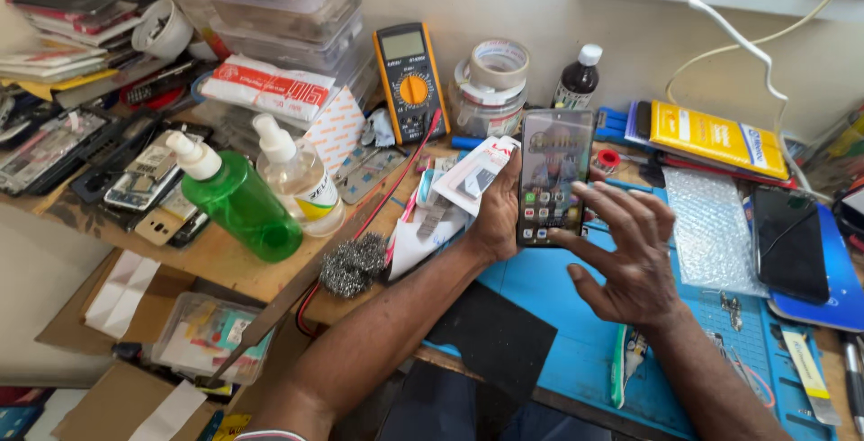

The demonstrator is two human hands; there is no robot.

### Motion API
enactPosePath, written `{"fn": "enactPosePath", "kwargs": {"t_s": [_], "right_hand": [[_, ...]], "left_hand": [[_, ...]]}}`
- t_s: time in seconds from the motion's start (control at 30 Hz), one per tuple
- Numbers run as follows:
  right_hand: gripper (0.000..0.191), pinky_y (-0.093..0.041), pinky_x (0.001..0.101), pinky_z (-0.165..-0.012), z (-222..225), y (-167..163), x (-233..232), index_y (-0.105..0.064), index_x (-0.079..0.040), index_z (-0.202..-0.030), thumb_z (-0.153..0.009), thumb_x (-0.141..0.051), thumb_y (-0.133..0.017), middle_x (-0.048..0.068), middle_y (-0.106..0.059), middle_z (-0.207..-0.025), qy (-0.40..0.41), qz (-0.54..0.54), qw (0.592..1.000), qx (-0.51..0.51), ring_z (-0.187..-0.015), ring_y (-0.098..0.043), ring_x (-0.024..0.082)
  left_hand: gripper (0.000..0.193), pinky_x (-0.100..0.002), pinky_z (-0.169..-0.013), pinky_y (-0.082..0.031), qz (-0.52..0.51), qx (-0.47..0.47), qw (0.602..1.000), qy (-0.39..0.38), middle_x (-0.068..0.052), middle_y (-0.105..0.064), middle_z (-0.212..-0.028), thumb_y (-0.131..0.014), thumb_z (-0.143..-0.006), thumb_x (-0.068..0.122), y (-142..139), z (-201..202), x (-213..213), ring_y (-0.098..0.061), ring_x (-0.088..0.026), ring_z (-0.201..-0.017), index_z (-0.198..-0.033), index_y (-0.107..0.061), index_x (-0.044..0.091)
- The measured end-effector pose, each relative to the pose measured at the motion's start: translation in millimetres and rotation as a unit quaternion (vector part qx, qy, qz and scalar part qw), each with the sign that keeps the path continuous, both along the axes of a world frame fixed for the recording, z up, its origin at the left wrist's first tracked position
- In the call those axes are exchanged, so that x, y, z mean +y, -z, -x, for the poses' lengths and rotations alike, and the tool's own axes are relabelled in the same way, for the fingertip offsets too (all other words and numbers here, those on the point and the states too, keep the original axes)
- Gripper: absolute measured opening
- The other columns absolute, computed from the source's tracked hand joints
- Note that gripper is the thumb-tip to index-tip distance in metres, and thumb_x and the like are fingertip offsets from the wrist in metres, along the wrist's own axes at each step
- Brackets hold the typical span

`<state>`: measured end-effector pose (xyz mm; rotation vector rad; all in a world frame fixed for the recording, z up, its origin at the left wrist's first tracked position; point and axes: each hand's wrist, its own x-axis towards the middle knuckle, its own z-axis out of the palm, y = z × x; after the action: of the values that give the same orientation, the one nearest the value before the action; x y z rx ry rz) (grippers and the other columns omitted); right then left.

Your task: The person removes the back cover of a smartphone, revealing the internal components. They then use a metal tool to pry and separate the screen from the phone's frame, followed by brushing the screen surface with a toothbrush.

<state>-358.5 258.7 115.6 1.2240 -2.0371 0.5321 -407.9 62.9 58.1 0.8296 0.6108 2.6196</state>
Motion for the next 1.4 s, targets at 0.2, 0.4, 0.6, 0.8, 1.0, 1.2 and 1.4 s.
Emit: {"fn": "enactPosePath", "kwargs": {"t_s": [0.2, 0.4, 0.6, 0.8, 1.0, 1.2, 1.4], "right_hand": [[0.035, -0.018, 0.0525, -0.119, -5.5, 12.2, -12.7, -0.076, -0.025, -0.119, -0.088, -0.037, -0.064, 0.012, -0.045, -0.157, 0.011, -0.065, 0.998, -0.002, -0.144, -0.039, 0.031], [0.037, -0.02, 0.052, -0.121, -2.4, 6.9, -11.9, -0.074, -0.023, -0.122, -0.09, -0.039, -0.062, 0.013, -0.044, -0.158, 0.021, -0.046, 0.999, -0.008, -0.145, -0.04, 0.031], [0.042, -0.022, 0.0507, -0.122, 13.0, -1.3, 10.2, -0.067, -0.021, -0.135, -0.098, -0.036, -0.055, 0.015, -0.044, -0.16, 0.068, 0.071, 0.995, -0.008, -0.147, -0.039, 0.032], [0.043, -0.023, 0.0508, -0.123, 22.5, 1.0, 22.9, -0.066, -0.024, -0.137, -0.096, -0.03, -0.058, 0.014, -0.045, -0.161, 0.103, 0.089, 0.99, -0.022, -0.148, -0.039, 0.031], [0.043, -0.025, 0.0519, -0.121, 23.6, -2.3, 18.5, -0.066, -0.022, -0.133, -0.089, -0.024, -0.066, 0.014, -0.047, -0.158, 0.096, 0.078, 0.992, -0.015, -0.146, -0.041, 0.031], [0.034, -0.025, 0.052, -0.119, 20.3, 1.1, 12.5, -0.072, -0.024, -0.122, -0.088, -0.025, -0.068, 0.013, -0.048, -0.155, 0.08, 0.044, 0.996, -0.007, -0.143, -0.043, 0.031], [0.027, -0.025, 0.052, -0.118, 19.2, 6.6, 9.5, -0.074, -0.024, -0.115, -0.088, -0.024, -0.068, 0.012, -0.049, -0.154, 0.071, 0.03, 0.997, -0.002, -0.144, -0.042, 0.029]], "left_hand": [[0.074, -0.045, -0.101, -0.059, -0.021, -0.019, 1.0, -0.011, -0.021, -0.063, -0.138, -0.033, -0.117, 0.062, 0.9, 1.5, -1.4, -0.067, -0.03, -0.123, -0.156, -0.045, 0.001], [0.075, -0.043, -0.102, -0.059, -0.021, -0.005, 1.0, -0.013, -0.02, -0.063, -0.137, -0.034, -0.118, 0.062, -0.2, 0.4, -2.2, -0.068, -0.028, -0.12, -0.153, -0.045, -0.004], [0.08, -0.045, -0.1, -0.06, -0.006, 0.003, 1.0, 0.021, -0.02, -0.063, -0.136, -0.034, -0.114, 0.065, -1.9, 2.2, 1.9, -0.069, -0.031, -0.12, -0.152, -0.046, -0.004], [0.084, -0.047, -0.104, -0.058, 0.041, -0.01, 0.999, 0.026, -0.025, -0.065, -0.134, -0.033, -0.113, 0.069, 2.2, 4.2, 3.9, -0.069, -0.034, -0.119, -0.157, -0.046, 0.0], [0.082, -0.047, -0.105, -0.058, 0.039, -0.011, 0.999, 0.021, -0.023, -0.066, -0.133, -0.03, -0.113, 0.067, -2.4, 6.4, 8.2, -0.069, -0.034, -0.119, -0.155, -0.047, -0.001], [0.075, -0.044, -0.1, -0.059, 0.041, 0.0, 0.999, -0.016, -0.021, -0.062, -0.138, -0.029, -0.115, 0.063, -7.0, 4.5, 7.9, -0.067, -0.028, -0.121, -0.156, -0.043, 0.001], [0.075, -0.044, -0.1, -0.059, 0.022, 0.016, 1.0, -0.005, -0.021, -0.061, -0.135, -0.027, -0.117, 0.063, -5.9, 5.2, 5.2, -0.068, -0.031, -0.119, -0.152, -0.044, 0.0]]}}
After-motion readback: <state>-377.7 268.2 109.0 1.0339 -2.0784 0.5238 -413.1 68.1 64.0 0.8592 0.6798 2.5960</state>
